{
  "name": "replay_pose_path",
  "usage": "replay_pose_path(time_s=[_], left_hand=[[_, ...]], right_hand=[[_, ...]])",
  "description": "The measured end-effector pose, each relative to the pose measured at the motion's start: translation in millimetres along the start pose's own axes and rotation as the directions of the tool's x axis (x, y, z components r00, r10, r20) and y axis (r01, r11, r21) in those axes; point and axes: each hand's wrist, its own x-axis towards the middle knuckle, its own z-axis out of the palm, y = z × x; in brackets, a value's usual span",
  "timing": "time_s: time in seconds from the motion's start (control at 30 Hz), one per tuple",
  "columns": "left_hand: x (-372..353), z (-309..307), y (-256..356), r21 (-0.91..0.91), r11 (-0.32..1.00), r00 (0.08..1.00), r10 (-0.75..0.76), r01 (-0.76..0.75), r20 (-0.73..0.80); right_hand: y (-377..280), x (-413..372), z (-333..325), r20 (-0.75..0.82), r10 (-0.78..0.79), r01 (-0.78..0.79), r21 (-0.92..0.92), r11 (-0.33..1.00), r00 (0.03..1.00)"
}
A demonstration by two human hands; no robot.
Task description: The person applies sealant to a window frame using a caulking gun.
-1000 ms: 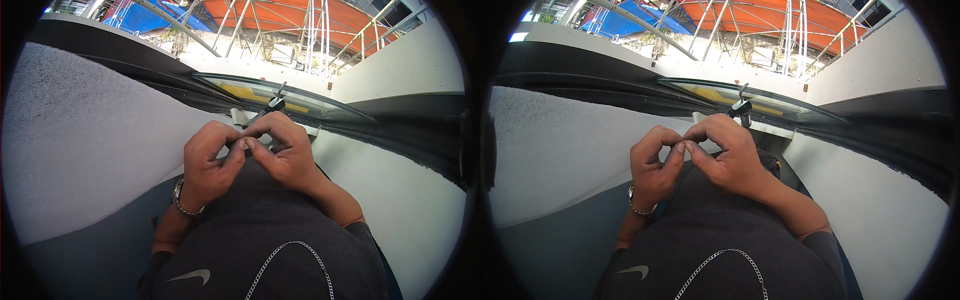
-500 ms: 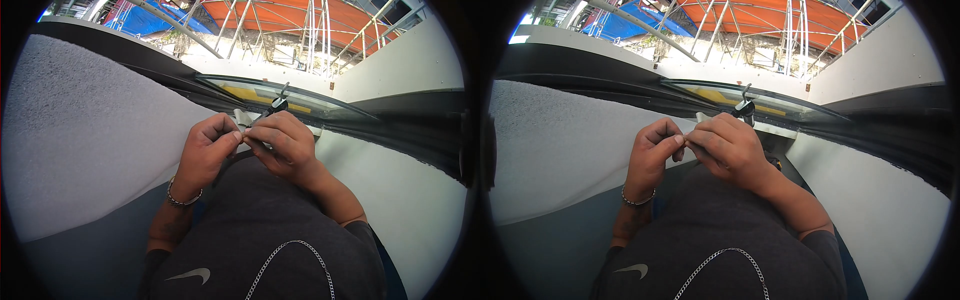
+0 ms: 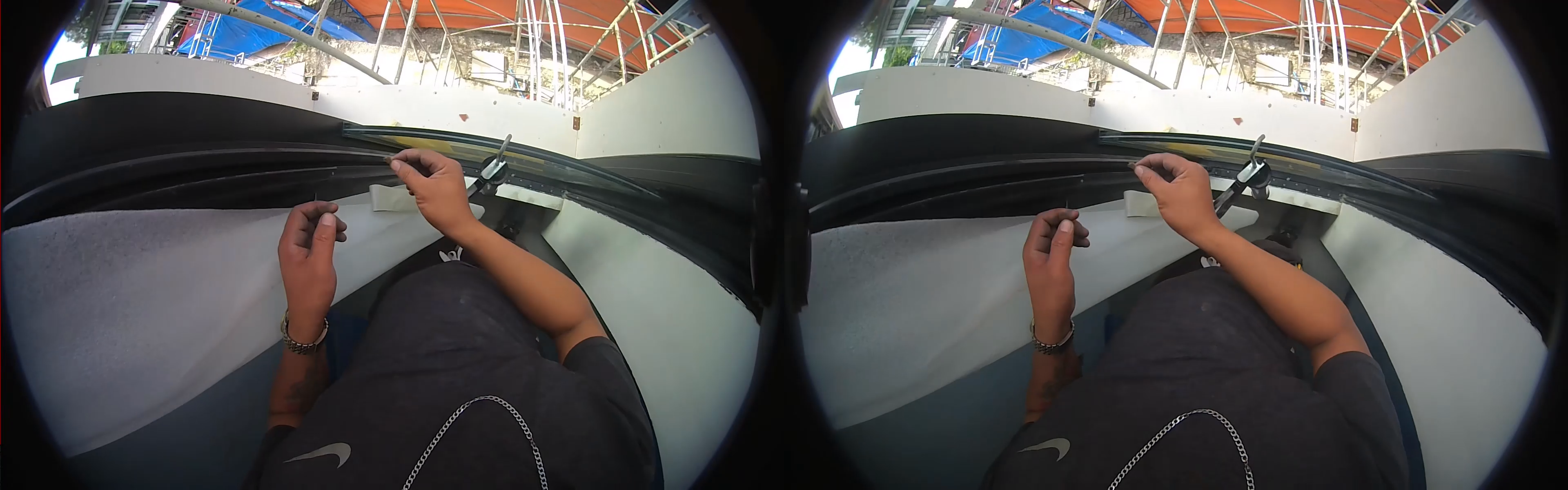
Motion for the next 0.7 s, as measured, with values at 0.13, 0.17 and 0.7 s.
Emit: replay_pose_path(time_s=[0.13, 0.17, 0.7], left_hand=[[9, -32, -20, 0.092, 0.995, 0.987, 0.046, -0.032, -0.155], [9, -33, -19, 0.114, 0.993, 0.987, 0.047, -0.03, -0.154], [21, -60, -35, 0.1, 0.995, 0.997, 0.015, -0.023, 0.077]], right_hand=[[58, 57, 27, -0.072, 0.018, -0.037, -0.274, 0.961, 0.997], [70, 64, 36, -0.113, 0.063, -0.088, -0.229, 0.969, 0.992], [76, 96, 67, 0.026, 0.52, -0.496, 0.347, 0.796, 0.854]])
